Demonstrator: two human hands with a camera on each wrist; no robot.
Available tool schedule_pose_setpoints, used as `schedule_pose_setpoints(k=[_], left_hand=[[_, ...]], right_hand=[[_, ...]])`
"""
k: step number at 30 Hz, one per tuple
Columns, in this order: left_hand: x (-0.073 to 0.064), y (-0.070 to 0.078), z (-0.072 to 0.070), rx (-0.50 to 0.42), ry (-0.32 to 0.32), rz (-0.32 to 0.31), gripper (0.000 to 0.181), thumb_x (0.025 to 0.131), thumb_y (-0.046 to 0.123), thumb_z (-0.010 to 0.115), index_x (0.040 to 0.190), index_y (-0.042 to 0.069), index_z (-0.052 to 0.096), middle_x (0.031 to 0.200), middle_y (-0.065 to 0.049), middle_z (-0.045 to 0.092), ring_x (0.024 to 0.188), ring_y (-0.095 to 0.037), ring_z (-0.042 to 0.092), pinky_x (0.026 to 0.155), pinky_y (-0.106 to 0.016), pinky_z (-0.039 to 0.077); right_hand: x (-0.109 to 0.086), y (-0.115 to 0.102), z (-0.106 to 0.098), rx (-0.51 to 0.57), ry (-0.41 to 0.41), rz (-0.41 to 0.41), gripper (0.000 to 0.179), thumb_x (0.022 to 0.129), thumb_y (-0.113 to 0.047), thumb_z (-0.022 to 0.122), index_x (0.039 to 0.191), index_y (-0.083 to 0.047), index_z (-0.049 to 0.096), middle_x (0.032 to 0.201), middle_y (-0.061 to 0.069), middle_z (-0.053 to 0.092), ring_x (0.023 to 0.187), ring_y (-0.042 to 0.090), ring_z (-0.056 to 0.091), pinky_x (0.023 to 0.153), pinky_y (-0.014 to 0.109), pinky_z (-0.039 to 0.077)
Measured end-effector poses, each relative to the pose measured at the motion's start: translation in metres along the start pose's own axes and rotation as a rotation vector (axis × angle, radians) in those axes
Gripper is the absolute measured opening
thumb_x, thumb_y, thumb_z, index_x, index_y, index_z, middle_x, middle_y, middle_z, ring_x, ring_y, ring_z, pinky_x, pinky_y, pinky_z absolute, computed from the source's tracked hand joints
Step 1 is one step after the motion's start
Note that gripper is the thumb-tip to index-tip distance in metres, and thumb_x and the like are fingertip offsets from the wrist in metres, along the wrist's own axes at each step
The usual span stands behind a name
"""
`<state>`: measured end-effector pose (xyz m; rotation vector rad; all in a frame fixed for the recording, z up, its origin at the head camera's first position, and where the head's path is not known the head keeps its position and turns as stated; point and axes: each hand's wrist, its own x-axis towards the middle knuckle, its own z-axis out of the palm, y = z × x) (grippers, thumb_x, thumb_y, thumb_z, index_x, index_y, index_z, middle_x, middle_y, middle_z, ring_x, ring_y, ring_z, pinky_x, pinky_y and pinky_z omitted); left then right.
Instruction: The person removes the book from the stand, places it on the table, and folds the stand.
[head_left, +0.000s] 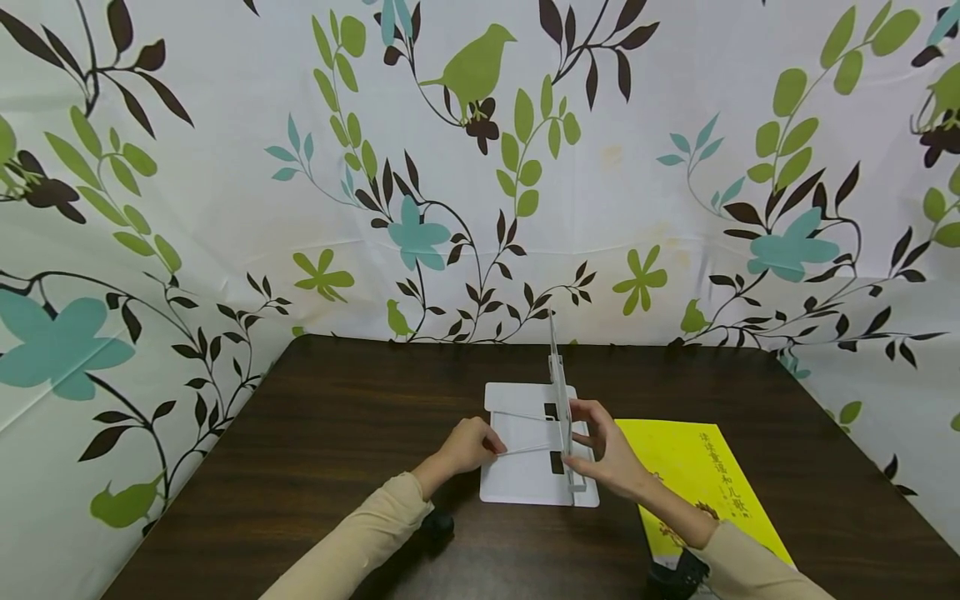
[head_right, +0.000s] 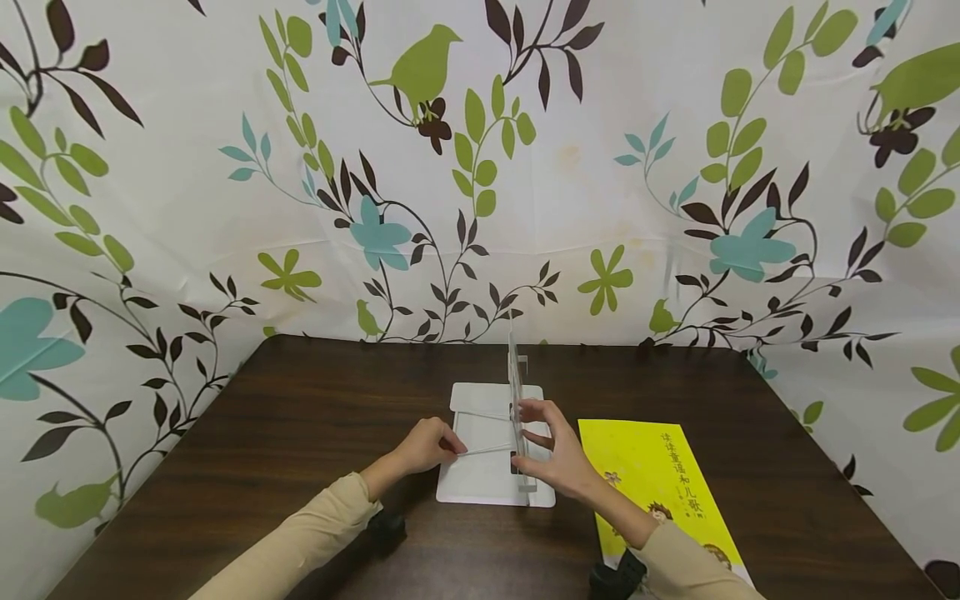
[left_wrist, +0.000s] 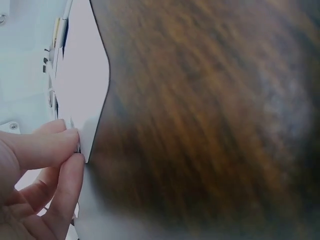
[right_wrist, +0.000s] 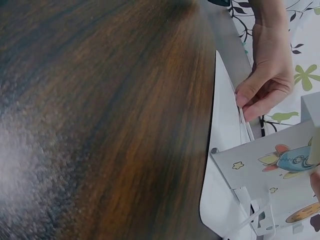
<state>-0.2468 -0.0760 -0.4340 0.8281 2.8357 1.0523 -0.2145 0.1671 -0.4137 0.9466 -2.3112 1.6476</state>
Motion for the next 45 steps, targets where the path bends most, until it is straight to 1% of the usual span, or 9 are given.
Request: schedule_pose_setpoints(k=[8, 12, 16, 21, 24, 28, 35, 39, 45], left_hand=[[0.002, -0.003, -0.002, 0.022, -0.03, 0.034, 0.01, 0.07, -0.006, 0.069, 0.075, 0.001, 0.073, 0.074, -0.006, 0.069, 0.063, -0.008, 0.057, 0.055, -0.018, 0.044], [0.001, -0.008, -0.002, -0.074, -0.045, 0.048, 0.009, 0.07, -0.007, 0.07, 0.077, -0.002, 0.071, 0.075, -0.007, 0.068, 0.066, -0.01, 0.057, 0.058, -0.018, 0.046], [-0.002, -0.011, -0.007, -0.211, -0.065, 0.009, 0.013, 0.07, -0.007, 0.069, 0.083, -0.005, 0.069, 0.08, -0.01, 0.067, 0.069, -0.012, 0.058, 0.06, -0.019, 0.047], [-0.005, -0.011, -0.019, -0.374, -0.046, -0.06, 0.018, 0.079, 0.0, 0.065, 0.096, -0.009, 0.065, 0.089, -0.016, 0.065, 0.074, -0.015, 0.06, 0.061, -0.023, 0.051], [-0.005, -0.001, -0.03, -0.498, -0.021, -0.09, 0.024, 0.086, 0.005, 0.059, 0.104, -0.01, 0.061, 0.099, -0.022, 0.062, 0.085, -0.024, 0.062, 0.066, -0.029, 0.053], [-0.004, 0.021, -0.047, -0.626, 0.008, -0.074, 0.029, 0.09, 0.009, 0.054, 0.112, -0.009, 0.057, 0.11, -0.025, 0.058, 0.097, -0.034, 0.058, 0.073, -0.033, 0.053], [-0.007, 0.067, -0.072, -0.692, -0.037, -0.074, 0.04, 0.091, 0.022, 0.055, 0.122, -0.002, 0.052, 0.118, -0.018, 0.056, 0.102, -0.029, 0.059, 0.076, -0.032, 0.052], [-0.007, 0.08, -0.073, -0.735, -0.059, -0.1, 0.046, 0.091, 0.024, 0.055, 0.129, -0.001, 0.045, 0.122, -0.018, 0.052, 0.104, -0.031, 0.057, 0.078, -0.036, 0.051], [-0.008, 0.087, -0.062, -0.785, -0.074, -0.116, 0.056, 0.087, 0.018, 0.06, 0.134, -0.003, 0.037, 0.124, -0.02, 0.048, 0.102, -0.029, 0.058, 0.078, -0.037, 0.051]], right_hand=[[0.0, 0.0, 0.001, 0.003, -0.002, -0.014, 0.063, 0.069, -0.002, 0.068, 0.125, 0.003, 0.039, 0.12, 0.017, 0.043, 0.103, 0.005, 0.047, 0.084, 0.045, 0.046], [0.0, 0.001, 0.001, 0.014, 0.001, -0.029, 0.062, 0.069, 0.0, 0.068, 0.124, 0.004, 0.04, 0.118, 0.017, 0.044, 0.104, 0.005, 0.047, 0.085, 0.044, 0.047], [0.0, 0.002, 0.002, 0.026, 0.006, -0.048, 0.061, 0.069, 0.001, 0.067, 0.123, 0.005, 0.041, 0.116, 0.016, 0.044, 0.103, 0.007, 0.047, 0.085, 0.044, 0.047], [0.001, 0.003, 0.005, 0.025, 0.019, -0.059, 0.061, 0.068, 0.002, 0.067, 0.123, 0.005, 0.042, 0.116, 0.014, 0.045, 0.103, 0.007, 0.047, 0.085, 0.042, 0.047], [0.002, 0.002, 0.006, 0.033, 0.021, -0.057, 0.061, 0.068, 0.003, 0.067, 0.123, 0.005, 0.043, 0.117, 0.016, 0.044, 0.104, 0.007, 0.047, 0.085, 0.039, 0.047], [0.003, 0.0, 0.008, 0.041, 0.016, -0.041, 0.059, 0.069, 0.003, 0.067, 0.123, 0.005, 0.043, 0.117, 0.019, 0.044, 0.105, 0.012, 0.047, 0.085, 0.039, 0.047], [0.006, -0.004, 0.014, 0.006, 0.012, 0.008, 0.059, 0.07, -0.001, 0.068, 0.124, 0.002, 0.045, 0.118, 0.018, 0.045, 0.107, 0.03, 0.047, 0.084, 0.041, 0.047], [0.007, -0.005, 0.016, -0.003, 0.008, 0.04, 0.059, 0.069, 0.0, 0.069, 0.123, 0.0, 0.045, 0.118, 0.018, 0.044, 0.107, 0.038, 0.046, 0.084, 0.041, 0.047], [0.007, -0.008, 0.019, -0.04, 0.002, 0.082, 0.06, 0.069, -0.006, 0.072, 0.123, -0.006, 0.046, 0.12, 0.015, 0.045, 0.107, 0.035, 0.046, 0.084, 0.042, 0.047]])
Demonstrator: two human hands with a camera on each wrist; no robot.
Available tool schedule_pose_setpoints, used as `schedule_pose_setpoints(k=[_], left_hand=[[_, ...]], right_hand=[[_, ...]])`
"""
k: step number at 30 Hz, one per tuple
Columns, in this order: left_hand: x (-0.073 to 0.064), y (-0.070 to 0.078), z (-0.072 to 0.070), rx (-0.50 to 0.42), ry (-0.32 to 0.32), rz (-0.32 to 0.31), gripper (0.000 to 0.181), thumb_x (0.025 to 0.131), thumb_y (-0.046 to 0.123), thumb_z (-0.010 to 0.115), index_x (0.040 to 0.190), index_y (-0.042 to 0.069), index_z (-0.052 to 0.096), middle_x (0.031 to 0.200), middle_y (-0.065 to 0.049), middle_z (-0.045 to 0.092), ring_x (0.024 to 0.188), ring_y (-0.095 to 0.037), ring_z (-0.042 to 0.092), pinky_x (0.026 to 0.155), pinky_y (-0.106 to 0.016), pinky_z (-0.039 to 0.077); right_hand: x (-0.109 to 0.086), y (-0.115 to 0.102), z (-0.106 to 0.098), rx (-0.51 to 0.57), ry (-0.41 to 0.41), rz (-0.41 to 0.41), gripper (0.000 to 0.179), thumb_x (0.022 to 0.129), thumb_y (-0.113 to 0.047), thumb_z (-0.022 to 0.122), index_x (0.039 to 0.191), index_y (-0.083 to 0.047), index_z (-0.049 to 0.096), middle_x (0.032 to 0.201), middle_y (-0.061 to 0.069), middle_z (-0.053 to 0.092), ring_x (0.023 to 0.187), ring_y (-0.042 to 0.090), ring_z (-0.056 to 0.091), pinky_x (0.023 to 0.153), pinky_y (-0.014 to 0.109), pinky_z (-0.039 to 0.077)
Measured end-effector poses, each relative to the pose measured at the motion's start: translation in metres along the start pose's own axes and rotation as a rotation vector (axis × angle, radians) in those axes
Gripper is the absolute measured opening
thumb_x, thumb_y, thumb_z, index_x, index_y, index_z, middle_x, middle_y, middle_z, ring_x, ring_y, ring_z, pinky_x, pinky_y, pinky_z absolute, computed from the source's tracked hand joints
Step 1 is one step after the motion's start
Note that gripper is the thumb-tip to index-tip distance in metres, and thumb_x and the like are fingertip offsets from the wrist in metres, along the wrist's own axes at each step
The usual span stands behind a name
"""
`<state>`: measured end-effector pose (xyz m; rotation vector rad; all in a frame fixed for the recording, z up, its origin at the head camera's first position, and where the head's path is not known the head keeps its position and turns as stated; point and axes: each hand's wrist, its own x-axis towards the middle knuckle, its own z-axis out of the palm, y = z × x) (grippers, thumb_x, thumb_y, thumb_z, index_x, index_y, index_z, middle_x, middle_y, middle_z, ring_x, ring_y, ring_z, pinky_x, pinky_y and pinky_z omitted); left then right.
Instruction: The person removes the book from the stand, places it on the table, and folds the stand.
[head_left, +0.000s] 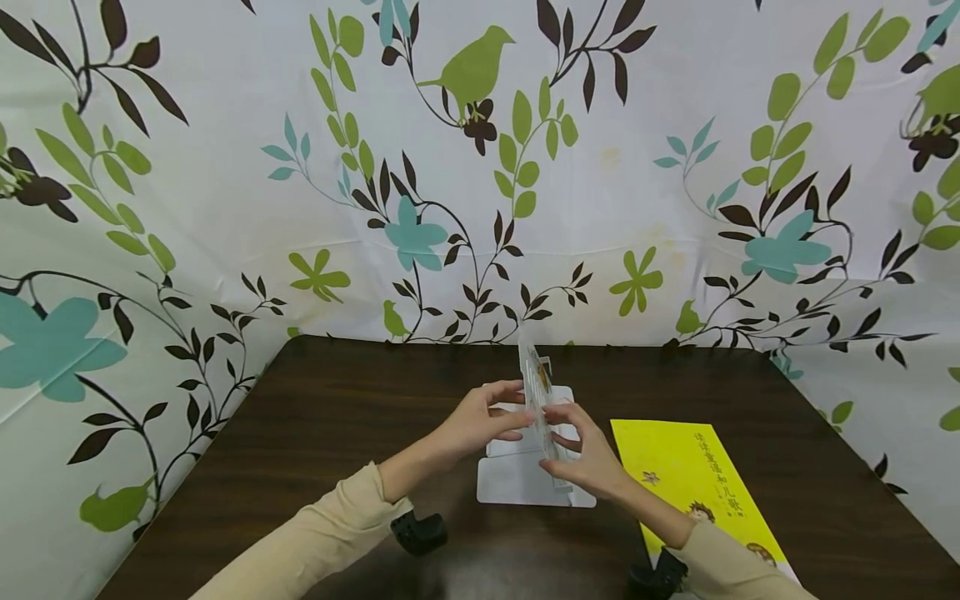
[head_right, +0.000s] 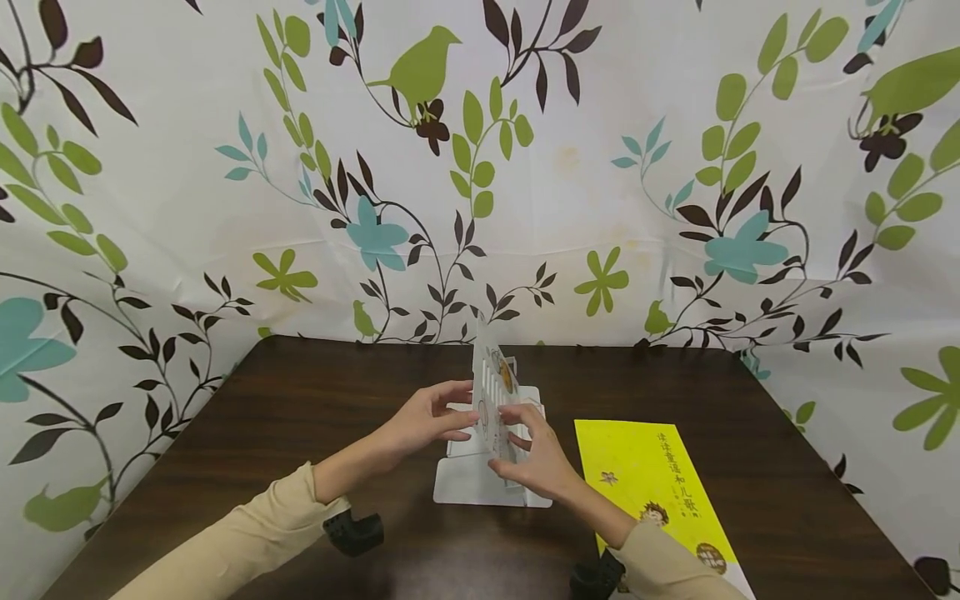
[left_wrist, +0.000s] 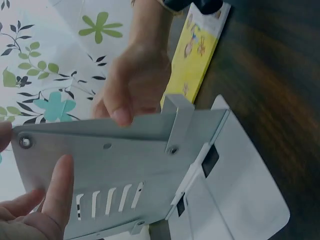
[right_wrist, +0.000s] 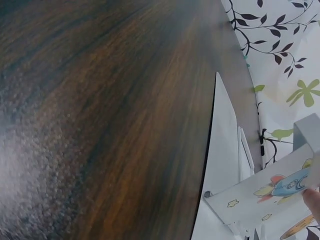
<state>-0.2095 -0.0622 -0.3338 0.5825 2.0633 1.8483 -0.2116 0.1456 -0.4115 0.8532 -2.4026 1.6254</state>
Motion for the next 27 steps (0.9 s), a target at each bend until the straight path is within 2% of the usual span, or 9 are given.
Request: schedule_pose_setpoints(k=[5, 13, 21, 27], left_hand=[[-0.003, -0.002, 0.003, -0.031, 0.022, 0.008, 0.06, 0.086, 0.017, 0.061, 0.136, -0.002, 0.034, 0.126, -0.022, 0.045, 0.103, -0.029, 0.058, 0.077, -0.036, 0.052], [-0.007, -0.004, 0.001, -0.057, 0.014, 0.037, 0.062, 0.085, 0.01, 0.062, 0.137, -0.004, 0.032, 0.126, -0.023, 0.044, 0.103, -0.03, 0.058, 0.077, -0.036, 0.051], [-0.015, -0.006, -0.007, -0.036, 0.025, 0.034, 0.058, 0.084, 0.007, 0.06, 0.136, -0.004, 0.034, 0.124, -0.024, 0.046, 0.1, -0.027, 0.059, 0.076, -0.036, 0.052], [-0.024, -0.013, -0.017, -0.041, 0.045, 0.031, 0.057, 0.083, 0.002, 0.058, 0.134, -0.007, 0.034, 0.122, -0.025, 0.048, 0.095, -0.023, 0.061, 0.077, -0.037, 0.051]], right_hand=[[0.0, 0.0, 0.002, -0.007, 0.002, 0.008, 0.059, 0.069, -0.01, 0.072, 0.123, -0.007, 0.047, 0.119, 0.014, 0.045, 0.107, 0.034, 0.046, 0.084, 0.043, 0.047], [0.0, 0.0, 0.004, 0.023, -0.01, 0.038, 0.058, 0.072, -0.01, 0.073, 0.123, -0.007, 0.047, 0.121, 0.014, 0.044, 0.11, 0.035, 0.044, 0.087, 0.047, 0.044], [0.0, 0.001, 0.005, 0.076, -0.058, 0.071, 0.058, 0.074, -0.012, 0.073, 0.124, -0.004, 0.045, 0.124, 0.017, 0.044, 0.113, 0.037, 0.043, 0.092, 0.05, 0.04], [-0.004, 0.007, 0.003, 0.105, -0.123, 0.122, 0.053, 0.08, -0.013, 0.068, 0.126, -0.001, 0.045, 0.124, 0.018, 0.045, 0.113, 0.036, 0.043, 0.094, 0.046, 0.039]])
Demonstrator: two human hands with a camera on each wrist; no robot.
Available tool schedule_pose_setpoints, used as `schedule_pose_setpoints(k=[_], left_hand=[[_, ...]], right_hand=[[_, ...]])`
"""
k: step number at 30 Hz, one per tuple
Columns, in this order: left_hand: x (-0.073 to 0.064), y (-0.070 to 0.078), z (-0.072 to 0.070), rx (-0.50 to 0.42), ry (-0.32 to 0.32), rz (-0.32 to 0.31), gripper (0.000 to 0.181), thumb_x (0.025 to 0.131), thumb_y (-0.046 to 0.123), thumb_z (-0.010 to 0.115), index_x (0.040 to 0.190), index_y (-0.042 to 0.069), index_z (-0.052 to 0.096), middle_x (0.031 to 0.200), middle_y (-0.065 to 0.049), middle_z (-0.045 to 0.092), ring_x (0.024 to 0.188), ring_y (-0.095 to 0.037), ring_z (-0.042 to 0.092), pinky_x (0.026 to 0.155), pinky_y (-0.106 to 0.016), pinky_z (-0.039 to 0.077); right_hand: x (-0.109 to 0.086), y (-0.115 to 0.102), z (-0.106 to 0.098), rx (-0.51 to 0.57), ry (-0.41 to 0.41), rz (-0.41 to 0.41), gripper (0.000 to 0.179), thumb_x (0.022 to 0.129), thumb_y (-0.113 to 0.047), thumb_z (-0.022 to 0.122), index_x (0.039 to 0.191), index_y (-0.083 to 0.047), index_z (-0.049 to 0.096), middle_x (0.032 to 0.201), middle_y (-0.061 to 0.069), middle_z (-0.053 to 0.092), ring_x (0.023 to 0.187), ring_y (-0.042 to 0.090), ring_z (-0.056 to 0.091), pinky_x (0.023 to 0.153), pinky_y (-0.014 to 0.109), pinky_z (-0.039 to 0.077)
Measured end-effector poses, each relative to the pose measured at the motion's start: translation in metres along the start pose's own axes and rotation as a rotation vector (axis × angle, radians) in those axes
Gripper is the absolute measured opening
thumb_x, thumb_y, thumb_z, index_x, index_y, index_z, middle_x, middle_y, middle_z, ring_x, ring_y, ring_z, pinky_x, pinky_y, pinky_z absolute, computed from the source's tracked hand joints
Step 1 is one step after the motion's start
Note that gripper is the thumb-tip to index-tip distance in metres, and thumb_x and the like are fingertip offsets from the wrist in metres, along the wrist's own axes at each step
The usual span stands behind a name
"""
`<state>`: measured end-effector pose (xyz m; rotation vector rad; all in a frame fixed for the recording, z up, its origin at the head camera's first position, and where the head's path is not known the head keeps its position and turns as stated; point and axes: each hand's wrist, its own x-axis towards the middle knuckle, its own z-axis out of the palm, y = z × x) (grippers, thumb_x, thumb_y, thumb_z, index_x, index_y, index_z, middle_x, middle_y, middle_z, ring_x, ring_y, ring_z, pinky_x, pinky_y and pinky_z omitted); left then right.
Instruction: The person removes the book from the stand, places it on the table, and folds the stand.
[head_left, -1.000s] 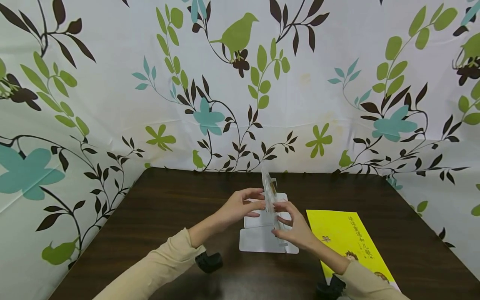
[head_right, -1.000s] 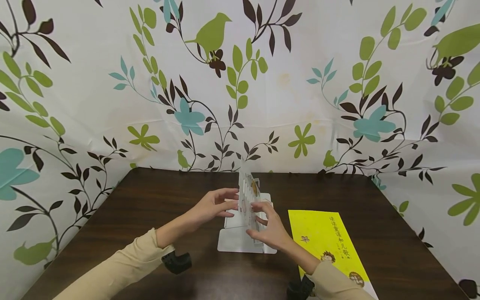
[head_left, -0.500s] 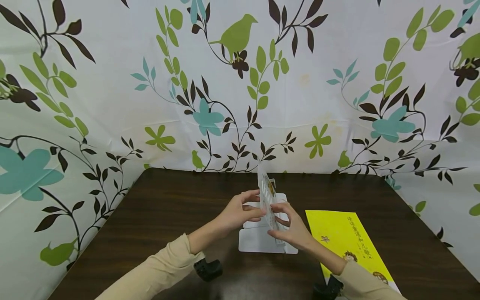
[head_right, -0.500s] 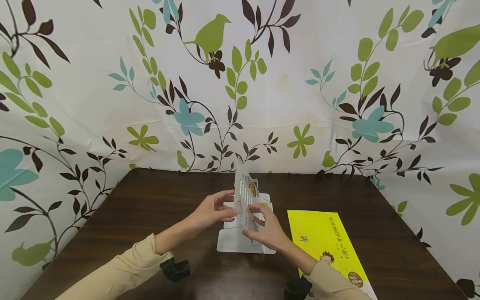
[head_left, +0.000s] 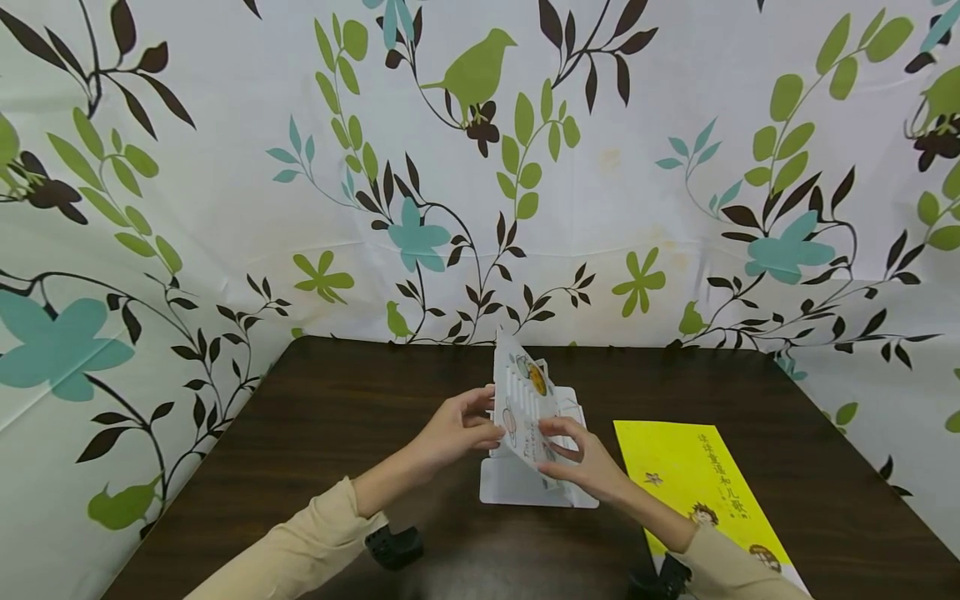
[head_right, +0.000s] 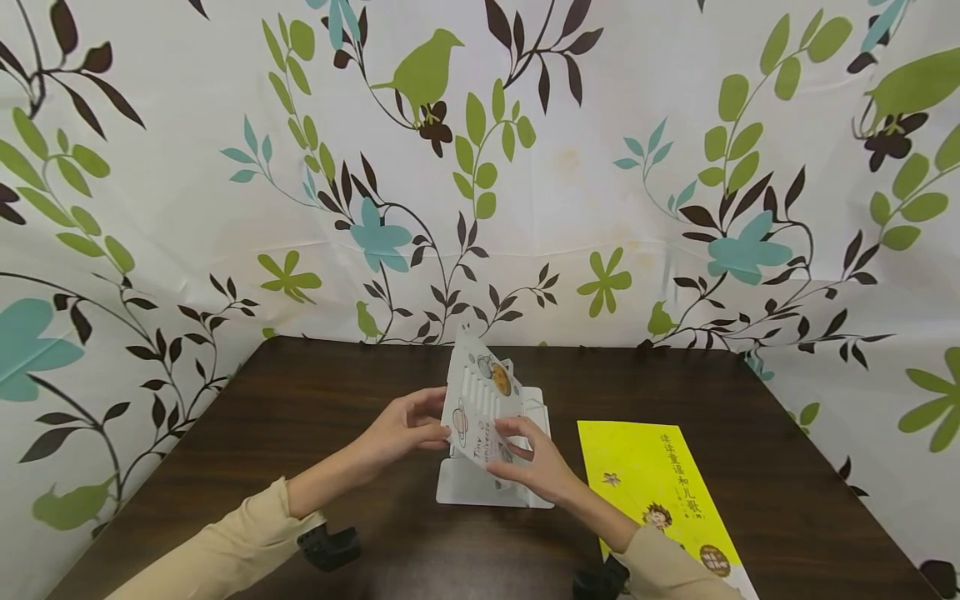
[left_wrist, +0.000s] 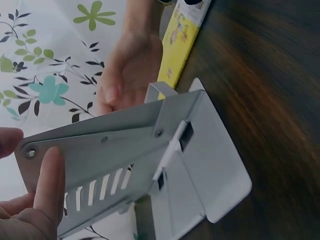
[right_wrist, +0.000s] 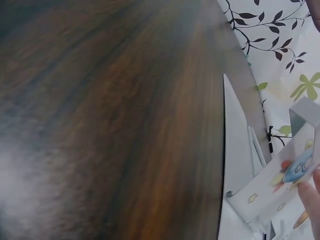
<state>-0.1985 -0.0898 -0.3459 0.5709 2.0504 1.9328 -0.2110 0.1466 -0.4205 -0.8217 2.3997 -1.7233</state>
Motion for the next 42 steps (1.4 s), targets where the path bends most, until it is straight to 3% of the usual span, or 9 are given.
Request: schedule_pose_setpoints(k=[15, 27, 30, 36, 42], left_hand=[[-0.02, -0.027, -0.025, -0.041, 0.067, -0.055, 0.059, 0.08, -0.002, 0.061, 0.131, -0.011, 0.034, 0.116, -0.025, 0.047, 0.09, -0.019, 0.061, 0.077, -0.036, 0.051], [-0.032, -0.053, -0.044, 0.062, 0.124, -0.133, 0.06, 0.072, -0.005, 0.067, 0.126, -0.013, 0.04, 0.103, -0.018, 0.052, 0.085, -0.02, 0.061, 0.07, -0.031, 0.052], [-0.033, -0.061, -0.046, 0.087, 0.134, -0.165, 0.058, 0.071, -0.005, 0.068, 0.123, -0.013, 0.043, 0.099, -0.016, 0.053, 0.081, -0.019, 0.061, 0.068, -0.031, 0.052], [-0.036, -0.074, -0.048, 0.118, 0.154, -0.2, 0.056, 0.069, -0.009, 0.069, 0.119, -0.015, 0.045, 0.095, -0.015, 0.052, 0.077, -0.017, 0.061, 0.065, -0.031, 0.053], [-0.037, -0.085, -0.05, 0.12, 0.138, -0.199, 0.054, 0.068, -0.011, 0.069, 0.116, -0.017, 0.045, 0.093, -0.016, 0.052, 0.076, -0.018, 0.061, 0.064, -0.032, 0.053]], right_hand=[[-0.014, 0.013, -0.003, 0.012, -0.096, 0.104, 0.047, 0.083, -0.014, 0.065, 0.122, 0.006, 0.047, 0.12, 0.021, 0.049, 0.111, 0.035, 0.046, 0.094, 0.036, 0.041], [-0.022, 0.017, -0.006, -0.025, -0.152, 0.157, 0.038, 0.087, -0.015, 0.06, 0.119, 0.004, 0.052, 0.117, 0.018, 0.054, 0.106, 0.031, 0.051, 0.089, 0.039, 0.045], [-0.023, 0.019, -0.007, -0.052, -0.163, 0.142, 0.035, 0.088, -0.014, 0.06, 0.117, 0.003, 0.054, 0.113, 0.016, 0.057, 0.101, 0.026, 0.054, 0.085, 0.039, 0.048], [-0.024, 0.022, -0.006, -0.119, -0.17, 0.035, 0.029, 0.085, -0.008, 0.061, 0.11, 0.005, 0.057, 0.104, 0.016, 0.061, 0.092, 0.019, 0.058, 0.078, 0.035, 0.051], [-0.023, 0.02, -0.004, -0.12, -0.156, 0.079, 0.028, 0.083, -0.006, 0.063, 0.109, 0.005, 0.058, 0.103, 0.016, 0.062, 0.092, 0.026, 0.059, 0.078, 0.037, 0.051]])
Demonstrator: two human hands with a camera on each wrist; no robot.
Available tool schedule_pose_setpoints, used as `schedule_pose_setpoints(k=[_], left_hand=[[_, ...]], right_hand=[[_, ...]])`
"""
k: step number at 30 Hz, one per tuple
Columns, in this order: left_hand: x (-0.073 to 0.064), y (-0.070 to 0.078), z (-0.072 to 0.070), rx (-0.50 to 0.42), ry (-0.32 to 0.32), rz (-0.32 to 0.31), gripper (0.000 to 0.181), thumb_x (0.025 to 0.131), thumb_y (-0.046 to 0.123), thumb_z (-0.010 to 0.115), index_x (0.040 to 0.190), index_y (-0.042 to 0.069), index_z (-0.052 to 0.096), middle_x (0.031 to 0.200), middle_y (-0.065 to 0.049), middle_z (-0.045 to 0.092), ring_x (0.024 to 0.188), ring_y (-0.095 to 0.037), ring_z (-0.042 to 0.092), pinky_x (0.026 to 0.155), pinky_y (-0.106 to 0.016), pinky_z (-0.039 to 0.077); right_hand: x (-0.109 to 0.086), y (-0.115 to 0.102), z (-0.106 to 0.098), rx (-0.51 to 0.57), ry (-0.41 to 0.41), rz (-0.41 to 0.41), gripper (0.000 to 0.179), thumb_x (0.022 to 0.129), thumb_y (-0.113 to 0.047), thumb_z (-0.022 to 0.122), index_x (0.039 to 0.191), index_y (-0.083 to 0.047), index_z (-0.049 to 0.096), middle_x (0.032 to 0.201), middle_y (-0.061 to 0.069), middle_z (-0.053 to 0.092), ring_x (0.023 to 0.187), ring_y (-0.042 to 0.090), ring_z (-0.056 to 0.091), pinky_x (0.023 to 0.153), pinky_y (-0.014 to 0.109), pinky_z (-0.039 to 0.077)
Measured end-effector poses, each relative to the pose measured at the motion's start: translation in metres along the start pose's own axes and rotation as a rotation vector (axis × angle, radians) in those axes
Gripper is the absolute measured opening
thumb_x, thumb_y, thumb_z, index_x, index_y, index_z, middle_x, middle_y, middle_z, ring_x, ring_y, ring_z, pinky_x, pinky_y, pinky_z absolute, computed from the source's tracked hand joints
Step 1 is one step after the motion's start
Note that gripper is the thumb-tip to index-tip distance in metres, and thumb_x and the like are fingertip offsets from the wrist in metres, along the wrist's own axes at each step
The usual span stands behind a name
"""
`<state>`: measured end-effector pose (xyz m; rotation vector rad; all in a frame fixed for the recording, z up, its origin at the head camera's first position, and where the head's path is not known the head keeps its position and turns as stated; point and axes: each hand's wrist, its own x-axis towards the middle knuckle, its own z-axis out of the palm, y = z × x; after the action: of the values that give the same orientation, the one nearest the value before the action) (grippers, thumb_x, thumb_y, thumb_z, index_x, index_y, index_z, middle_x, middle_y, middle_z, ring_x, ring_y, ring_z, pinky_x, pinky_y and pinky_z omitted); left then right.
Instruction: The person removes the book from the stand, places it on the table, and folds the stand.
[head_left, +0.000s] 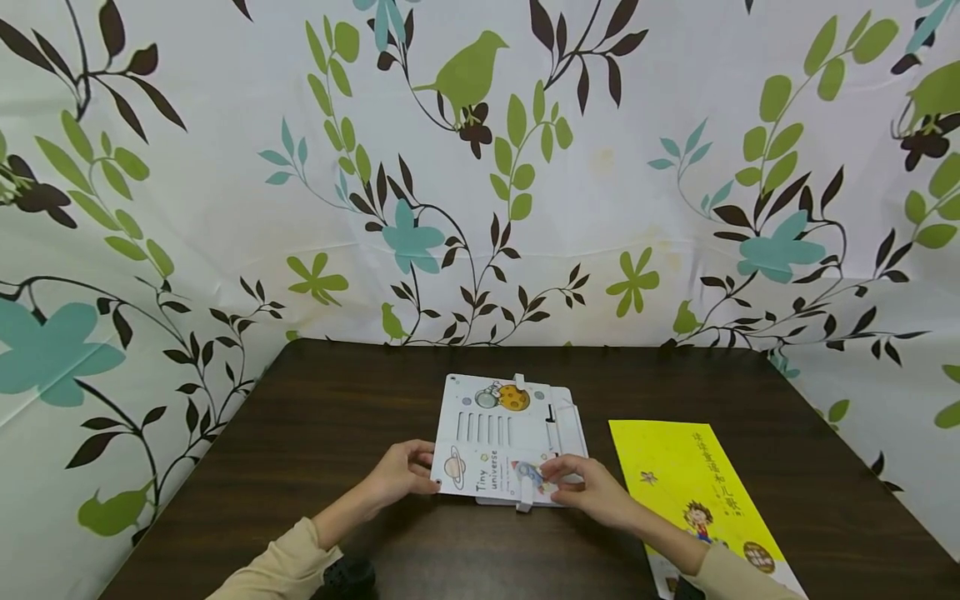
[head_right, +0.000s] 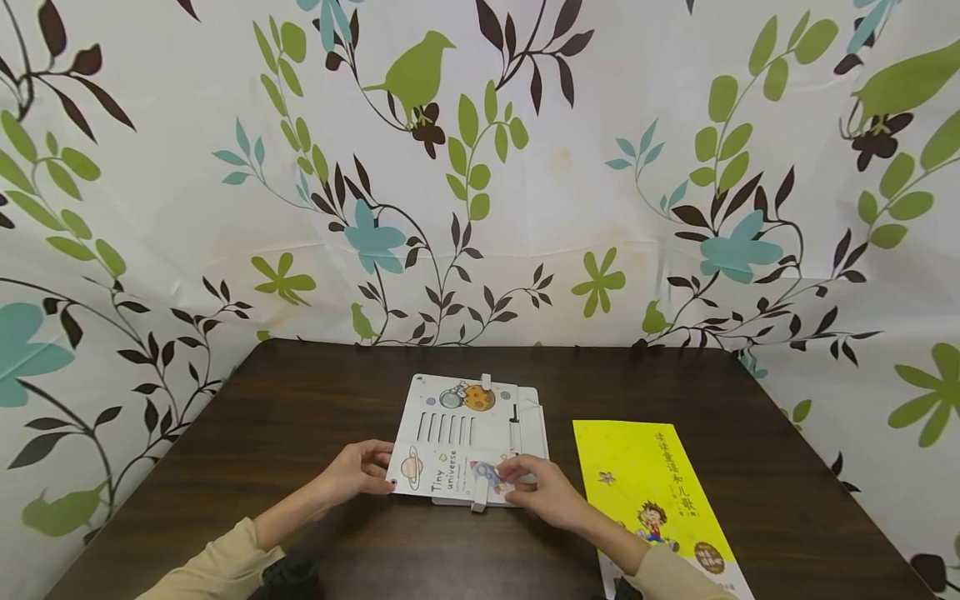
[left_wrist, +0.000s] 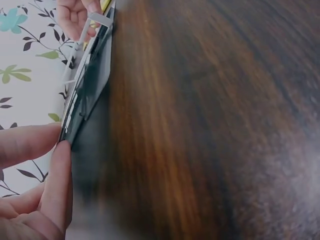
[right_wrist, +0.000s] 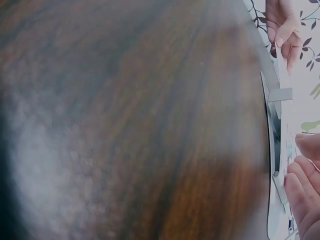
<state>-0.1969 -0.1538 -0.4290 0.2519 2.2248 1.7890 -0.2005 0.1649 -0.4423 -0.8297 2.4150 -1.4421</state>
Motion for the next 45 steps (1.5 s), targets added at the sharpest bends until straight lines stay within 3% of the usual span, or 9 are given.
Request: schedule_pose_setpoints(k=[18, 28, 36, 45], left_hand=[[-0.001, -0.012, 0.002, 0.021, 0.02, 0.017, 0.057, 0.067, -0.012, 0.07, 0.119, -0.017, 0.045, 0.095, -0.017, 0.054, 0.077, -0.019, 0.061, 0.064, -0.028, 0.052], [-0.001, -0.013, 0.003, 0.039, 0.025, 0.042, 0.062, 0.067, -0.01, 0.071, 0.122, -0.017, 0.043, 0.096, -0.016, 0.055, 0.078, -0.021, 0.061, 0.065, -0.029, 0.052], [-0.003, -0.013, 0.003, 0.069, 0.027, 0.072, 0.061, 0.067, -0.01, 0.071, 0.121, -0.017, 0.043, 0.095, -0.017, 0.056, 0.078, -0.023, 0.062, 0.063, -0.027, 0.052], [-0.003, -0.014, 0.001, 0.078, 0.018, 0.09, 0.061, 0.067, -0.01, 0.072, 0.121, -0.017, 0.043, 0.095, -0.017, 0.057, 0.078, -0.024, 0.062, 0.063, -0.026, 0.051]], right_hand=[[0.002, -0.001, 0.001, 0.0, 0.021, 0.03, 0.027, 0.077, 0.0, 0.068, 0.103, 0.003, 0.062, 0.099, 0.013, 0.063, 0.095, 0.03, 0.057, 0.079, 0.037, 0.05], [0.001, 0.0, -0.006, -0.035, 0.012, 0.032, 0.027, 0.079, -0.005, 0.068, 0.105, 0.002, 0.062, 0.102, 0.014, 0.063, 0.092, 0.024, 0.059, 0.078, 0.035, 0.051], [0.0, -0.005, -0.027, -0.056, 0.127, 0.059, 0.028, 0.081, -0.005, 0.065, 0.106, 0.004, 0.06, 0.102, 0.018, 0.062, 0.093, 0.03, 0.057, 0.076, 0.028, 0.051], [-0.002, 0.006, -0.036, -0.108, 0.215, 0.172, 0.026, 0.08, -0.009, 0.067, 0.105, -0.001, 0.062, 0.099, 0.01, 0.063, 0.089, 0.022, 0.057, 0.079, 0.028, 0.05]])
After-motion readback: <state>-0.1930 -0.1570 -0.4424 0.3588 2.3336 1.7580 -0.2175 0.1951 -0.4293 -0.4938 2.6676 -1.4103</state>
